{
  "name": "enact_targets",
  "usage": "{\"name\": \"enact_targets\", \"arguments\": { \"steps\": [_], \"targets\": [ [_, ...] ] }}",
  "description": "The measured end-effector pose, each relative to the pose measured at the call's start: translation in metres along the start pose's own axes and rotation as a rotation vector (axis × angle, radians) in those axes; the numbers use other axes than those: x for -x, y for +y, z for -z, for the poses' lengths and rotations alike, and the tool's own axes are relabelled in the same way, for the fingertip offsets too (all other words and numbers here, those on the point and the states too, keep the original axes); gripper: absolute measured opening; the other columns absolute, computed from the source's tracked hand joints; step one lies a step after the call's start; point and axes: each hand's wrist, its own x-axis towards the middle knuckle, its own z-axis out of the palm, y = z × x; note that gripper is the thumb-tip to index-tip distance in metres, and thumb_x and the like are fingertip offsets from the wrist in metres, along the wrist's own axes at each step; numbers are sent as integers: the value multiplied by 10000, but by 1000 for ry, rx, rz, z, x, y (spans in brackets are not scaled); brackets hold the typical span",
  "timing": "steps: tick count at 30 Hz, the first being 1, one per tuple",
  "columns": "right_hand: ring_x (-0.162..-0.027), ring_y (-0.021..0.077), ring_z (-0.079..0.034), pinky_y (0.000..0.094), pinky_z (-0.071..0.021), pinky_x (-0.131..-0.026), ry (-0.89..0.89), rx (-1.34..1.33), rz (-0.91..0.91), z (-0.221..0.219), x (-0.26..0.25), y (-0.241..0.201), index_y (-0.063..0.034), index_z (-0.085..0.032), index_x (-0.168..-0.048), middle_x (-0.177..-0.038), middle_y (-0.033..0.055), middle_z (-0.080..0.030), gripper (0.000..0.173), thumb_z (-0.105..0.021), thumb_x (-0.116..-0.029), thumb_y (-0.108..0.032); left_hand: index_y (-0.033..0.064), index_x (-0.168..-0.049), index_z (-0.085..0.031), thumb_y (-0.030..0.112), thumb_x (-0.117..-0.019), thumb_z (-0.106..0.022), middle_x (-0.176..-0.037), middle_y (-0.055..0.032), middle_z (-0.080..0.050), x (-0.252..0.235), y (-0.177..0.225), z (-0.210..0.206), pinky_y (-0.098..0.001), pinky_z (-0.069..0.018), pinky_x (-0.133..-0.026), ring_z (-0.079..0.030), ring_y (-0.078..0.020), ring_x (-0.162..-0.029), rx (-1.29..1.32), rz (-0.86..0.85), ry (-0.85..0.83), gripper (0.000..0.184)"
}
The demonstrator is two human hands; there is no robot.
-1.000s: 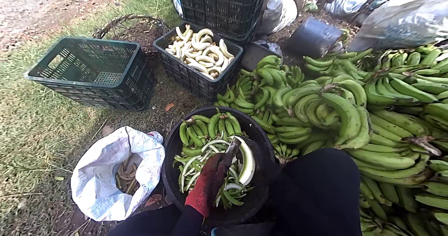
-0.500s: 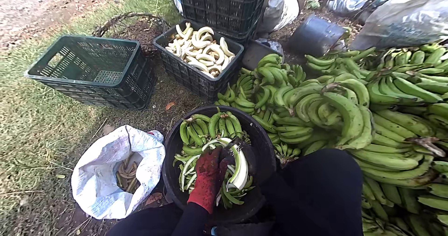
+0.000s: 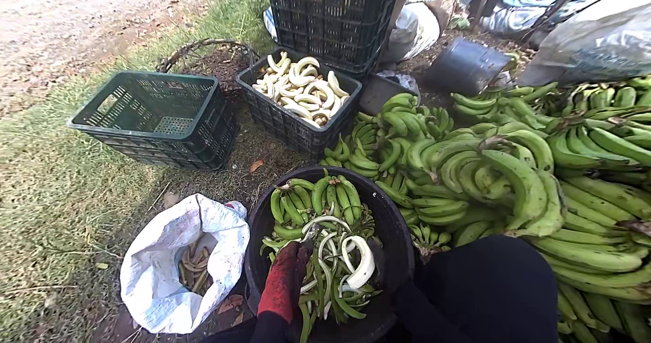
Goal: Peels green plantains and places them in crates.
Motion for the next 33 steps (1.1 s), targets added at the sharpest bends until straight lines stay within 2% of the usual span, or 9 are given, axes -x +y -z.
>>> {"name": "enact_targets", "arguments": {
  "steps": [3,8,13,17,19,26,29,31,33],
  "targets": [
    [-973,186,-625,421,-526,-841,166,134,-44,2,-3,16,-88,-584,-1321,-1139,117,-649,504,-313,-1098,-451,207,-1243,-673,645,-1018,-447,-996,-20,-731,8,4,14,-417,-640,-729,-732,-167,-828,347,-9,96,542],
    [-724,150,-604,339,-536,-657,92,260,243,-62,-31,-81,-48,-594,-1226,-882,91,-621,461,-286,-1125,-375,172,-1317,-638,548,-1060,-453,-988,-63,-750,20,24,36,-370,-633,-642,-738,-203,-761,722,-66,173,491],
    [-955,184,-647,394,-556,-827,-8,274,468,-167,-61,-257,-80,-579,-1336,-1143,113,-659,520,-350,-1091,-477,108,-1325,-624,460,-1092,-425,-1005,-108,-738,24,30,48,-355,-622,-636,-724,-219,-753,904,-127,194,468],
    [-789,157,-586,321,-530,-684,-1,156,489,-220,-59,-320,-116,-462,-1366,-1027,79,-565,562,-339,-1067,-575,67,-1356,-593,424,-1109,-378,-1010,-127,-724,27,28,60,-341,-607,-611,-713,-214,-742,993,-158,233,485],
    [-940,206,-603,379,-532,-799,-18,255,425,-218,-67,-299,-132,-431,-1449,-1175,113,-569,573,-348,-1073,-556,57,-1364,-589,403,-1112,-375,-1025,-128,-721,28,28,67,-337,-613,-624,-712,-215,-752,1021,-195,296,479],
    [-974,261,-635,447,-530,-844,-322,1004,159,-195,-94,-115,-51,-526,-1403,-1192,179,-630,440,-414,-1097,-346,29,-1390,-525,405,-1124,-311,-1058,-115,-700,40,27,90,-287,-613,-636,-704,-171,-768,1200,-294,490,508],
    [-1202,278,-620,521,-470,-1043,-598,1425,203,-202,-82,-39,-106,-540,-1455,-1329,144,-639,459,-407,-1082,-337,15,-1363,-532,460,-1115,-307,-1031,-115,-693,45,29,96,-292,-609,-635,-693,-169,-753,1221,-357,510,557],
    [-1265,347,-592,614,-468,-1027,-629,1730,305,-211,-79,6,-165,-520,-1484,-1381,147,-615,472,-438,-1053,-338,10,-1354,-544,448,-1119,-296,-1018,-113,-698,47,32,96,-302,-616,-634,-697,-169,-757,1216,-378,503,555],
    [-1302,423,-537,657,-452,-1007,-541,1947,368,-217,-74,37,-120,-505,-1467,-1398,205,-577,486,-539,-1000,-248,2,-1365,-535,405,-1128,-285,-1019,-122,-692,49,32,95,-300,-614,-646,-697,-172,-771,1234,-392,447,530]
  ]
}}
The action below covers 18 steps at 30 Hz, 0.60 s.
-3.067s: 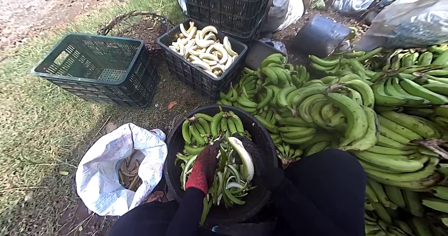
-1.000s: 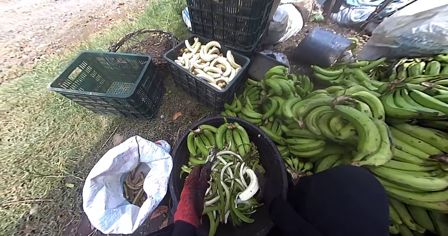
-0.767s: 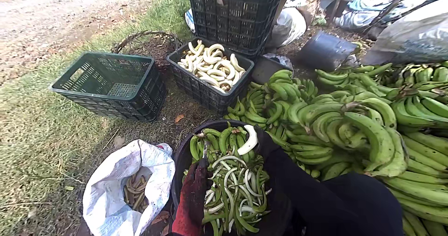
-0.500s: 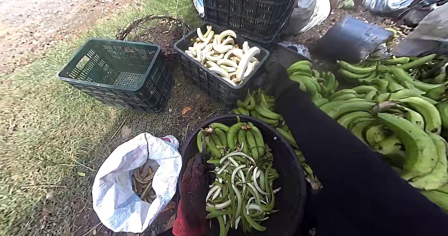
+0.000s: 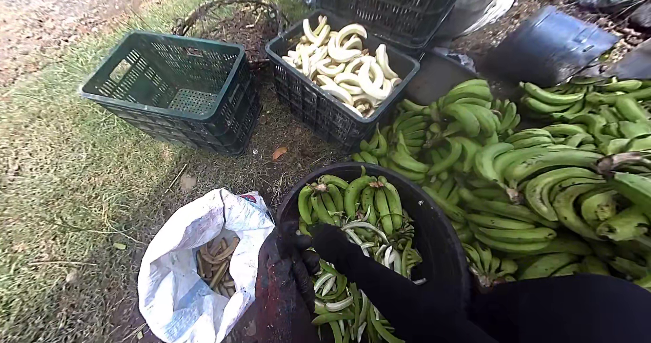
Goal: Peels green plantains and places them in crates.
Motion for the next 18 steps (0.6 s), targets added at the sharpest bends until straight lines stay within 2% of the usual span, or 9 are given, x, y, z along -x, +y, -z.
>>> {"name": "enact_targets", "arguments": {
  "steps": [2,4,8,10,11,13,14,16,18],
  "targets": [
    [-1389,451,-431,645,-363,-1104,26,69,-90,-23,-7,-5,-59,-451,-1499,-1474,255,-487,563,-594,-960,-142,-7,-1362,-536,354,-1133,-289,-1011,-132,-696,2,0,-2,-279,-603,-623,-695,-169,-755,0,36,-3,493],
    [-1429,443,-392,626,-312,-1162,75,81,-131,-38,-13,-5,-64,-427,-1526,-1512,252,-457,591,-588,-960,-109,7,-1375,-539,317,-1134,-306,-1010,-125,-705,3,2,-2,-273,-596,-613,-695,-164,-750,-17,76,4,456],
    [-1353,434,-473,618,-337,-1138,55,132,-115,-31,-5,-1,-50,-496,-1459,-1410,240,-552,582,-668,-910,-138,15,-1384,-533,304,-1126,-346,-1018,-131,-707,5,0,-3,-286,-600,-635,-698,-175,-764,-37,114,7,430],
    [-1309,453,-502,659,-363,-1087,-3,117,-106,-23,10,4,-79,-511,-1439,-1357,237,-587,571,-683,-906,-191,10,-1372,-545,299,-1124,-351,-999,-138,-708,7,-1,-5,-285,-595,-617,-696,-182,-747,-58,97,5,427],
    [-1297,464,-512,684,-385,-1059,-18,76,-103,-21,19,11,-119,-501,-1465,-1348,232,-597,565,-647,-932,-238,14,-1374,-545,306,-1122,-353,-1001,-138,-708,8,-2,-5,-287,-598,-620,-698,-183,-750,-61,94,1,431],
    [-1247,433,-573,695,-454,-974,1,-76,-96,-22,33,36,-222,-500,-1488,-1329,186,-632,532,-566,-980,-363,23,-1380,-545,319,-1120,-376,-1015,-132,-707,9,-3,-9,-306,-612,-644,-706,-189,-762,-66,101,-3,429],
    [-1247,399,-587,674,-461,-984,26,-215,-82,-19,44,50,-228,-495,-1505,-1351,165,-631,533,-543,-994,-373,33,-1380,-554,331,-1115,-400,-1026,-128,-710,10,-3,-11,-309,-608,-648,-705,-191,-767,-77,107,2,427],
    [-1270,301,-593,570,-464,-1060,93,-585,-42,-9,69,75,-180,-478,-1526,-1407,133,-604,523,-510,-1027,-333,49,-1384,-566,350,-1105,-435,-1043,-129,-713,10,-7,-15,-321,-611,-657,-708,-201,-779,-94,113,9,431],
    [-1274,224,-593,473,-475,-1075,212,-919,-15,10,96,91,-130,-520,-1489,-1432,113,-592,476,-518,-1039,-285,54,-1404,-551,357,-1100,-442,-1062,-132,-711,11,-15,-17,-333,-612,-674,-708,-212,-800,-94,91,-20,443]
  ]
}}
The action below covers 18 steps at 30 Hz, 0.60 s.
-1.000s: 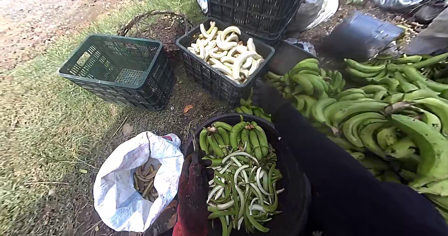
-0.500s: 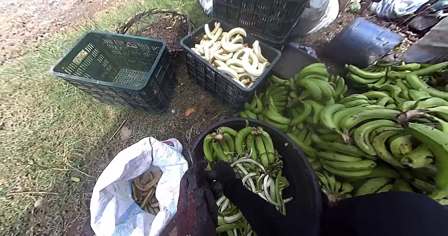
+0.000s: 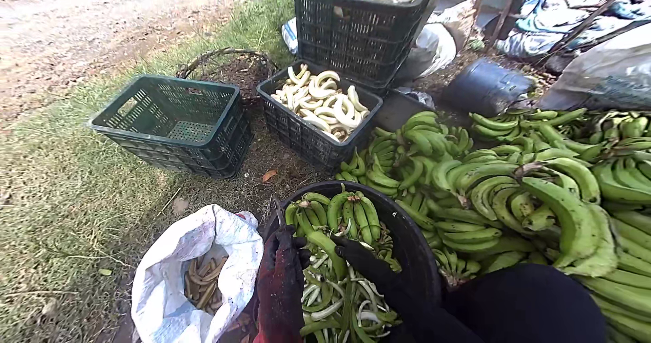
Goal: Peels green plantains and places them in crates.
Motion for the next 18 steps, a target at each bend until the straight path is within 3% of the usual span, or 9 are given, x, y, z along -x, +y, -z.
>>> {"name": "enact_targets", "arguments": {
  "steps": [3,5,8,10,12,13,15,16,18],
  "targets": [
    [-1226,170,-618,392,-525,-1021,127,-250,131,43,37,-34,-113,-504,-1495,-1432,88,-589,467,-505,-1046,-240,86,-1420,-554,400,-1102,-430,-1099,-132,-716,-1,-9,-3,-359,-621,-714,-720,-231,-840,-22,-43,-58,464],
    [-1212,171,-625,372,-538,-1017,149,-364,330,67,64,-61,-89,-478,-1505,-1411,90,-598,474,-487,-1050,-220,98,-1435,-548,422,-1106,-406,-1127,-147,-715,-2,-15,-3,-379,-622,-750,-723,-252,-884,-28,-106,-129,482],
    [-1277,308,-581,509,-537,-1018,14,-717,566,94,84,-74,-107,-365,-1563,-1476,142,-530,529,-458,-1081,-303,118,-1514,-473,449,-1105,-392,-1188,-197,-698,-6,-23,-3,-472,-617,-878,-717,-335,-1017,-37,-171,-283,533],
    [-1272,372,-573,594,-545,-937,-140,-976,402,107,86,-62,-236,-380,-1557,-1481,125,-525,596,-324,-1067,-570,154,-1529,-464,473,-1097,-402,-1165,-169,-719,-3,-25,-8,-446,-615,-870,-726,-299,-1007,-116,-131,-291,540],
    [-1146,400,-649,583,-581,-843,-239,-1074,141,111,72,-43,-242,-404,-1513,-1371,177,-604,808,-201,-960,-794,148,-1513,-488,475,-1094,-413,-1101,-139,-717,1,-30,-15,-417,-618,-828,-720,-258,-932,-177,-78,-309,537],
    [-1012,369,-696,516,-602,-761,-251,-1097,62,109,64,-36,-191,-472,-1443,-1243,198,-662,801,-239,-960,-787,145,-1496,-508,478,-1093,-411,-1064,-128,-713,3,-35,-17,-403,-619,-789,-713,-245,-887,-217,-54,-331,532],
    [-739,265,-682,384,-589,-594,-159,-1069,57,100,58,-29,-95,-555,-1320,-985,179,-681,516,-381,-1068,-510,168,-1437,-567,492,-1088,-404,-1015,-91,-703,9,-46,-22,-376,-611,-709,-697,-216,-818,-347,-5,-366,504],
    [-684,225,-661,354,-577,-567,-109,-1070,54,96,59,-28,-70,-572,-1269,-929,152,-674,399,-427,-1078,-390,186,-1408,-592,505,-1081,-409,-1000,-67,-703,12,-53,-25,-371,-608,-685,-695,-199,-796,-427,8,-374,491],
    [-675,208,-660,338,-576,-555,-65,-1172,80,89,69,-32,-66,-556,-1286,-959,153,-678,336,-434,-1083,-304,236,-1364,-631,557,-1064,-420,-1007,-28,-711,15,-69,-27,-393,-626,-697,-705,-174,-798,-592,-1,-400,487]
  ]
}}
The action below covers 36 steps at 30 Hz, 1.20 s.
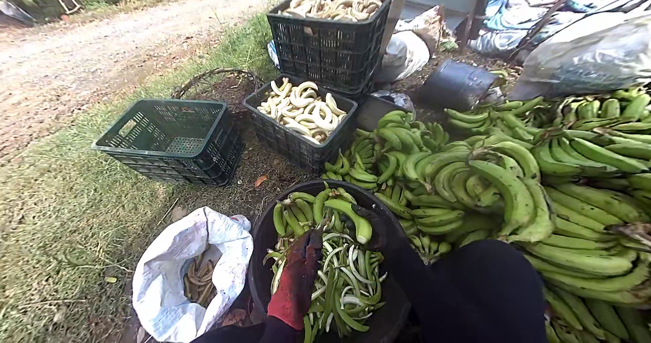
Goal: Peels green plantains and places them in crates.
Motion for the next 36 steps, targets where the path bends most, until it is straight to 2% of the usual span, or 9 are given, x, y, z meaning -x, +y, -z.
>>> {"name": "enact_targets", "arguments": {
  "steps": [5,8,15,20,26,28,31,33,36],
  "targets": [
    [-701,181,-678,328,-592,-589,40,-18,185,-15,25,12,-62,-579,-1250,-913,123,-690,304,-407,-1040,-199,255,-1383,-626,539,-1070,-403,-1218,-22,-698,-2,-9,-19,-438,-583,-939,-688,-142,-1066,-376,-79,-114,478],
    [-717,169,-668,309,-591,-626,84,126,168,-19,26,14,-33,-577,-1224,-890,110,-676,400,-318,-1116,-318,258,-1393,-629,521,-1067,-418,-1240,-17,-704,0,-7,-28,-441,-511,-1071,-647,-149,-1190,-522,-189,-168,469],
    [-624,200,-664,307,-555,-503,190,146,60,-27,20,2,-85,-532,-1263,-822,123,-668,449,-252,-1124,-407,249,-1395,-631,530,-1068,-422,-1234,-12,-709,8,2,-30,-424,-505,-1074,-646,-145,-1191,-519,-258,-227,479],
    [-684,146,-643,286,-576,-621,90,278,133,-29,33,9,-31,-560,-1207,-835,79,-650,472,-229,-1116,-355,245,-1412,-618,460,-1053,-482,-1266,-40,-696,0,-5,-29,-456,-483,-1093,-630,-188,-1224,-533,-209,-253,440],
    [-899,97,-644,288,-559,-793,476,448,180,-55,41,55,-67,-555,-1366,-1087,81,-662,469,-277,-1130,-362,266,-1428,-599,437,-936,-636,-1246,-175,-673,-28,-3,-26,-569,-528,-957,-659,-366,-1131,-767,21,45,522],
    [-675,176,-642,339,-567,-600,505,283,132,-54,38,82,-50,-600,-1232,-857,110,-658,522,-281,-1116,-447,251,-1414,-611,458,-928,-649,-1249,-191,-670,-38,-6,-20,-583,-530,-939,-659,-388,-1125,-767,89,208,529],
    [-606,206,-621,345,-563,-545,392,169,97,-43,41,102,-59,-552,-1281,-786,117,-620,485,-314,-1111,-446,178,-1444,-578,414,-992,-593,-1282,-189,-657,-44,-9,-3,-563,-500,-1021,-635,-366,-1186,-636,100,304,510],
    [-689,230,-651,374,-581,-577,353,170,77,-30,37,94,-105,-466,-1436,-906,127,-633,437,-412,-1101,-381,165,-1428,-593,421,-1023,-551,-1270,-154,-669,-36,-10,0,-534,-484,-1061,-629,-316,-1208,-542,29,226,481],
    [-732,224,-684,380,-598,-586,358,200,180,-24,25,64,-58,-516,-1366,-943,132,-672,360,-418,-1105,-286,219,-1373,-632,498,-1052,-477,-1260,-49,-683,-11,-6,-7,-457,-542,-1013,-653,-173,-1162,-358,6,-73,453]
  ]
}}
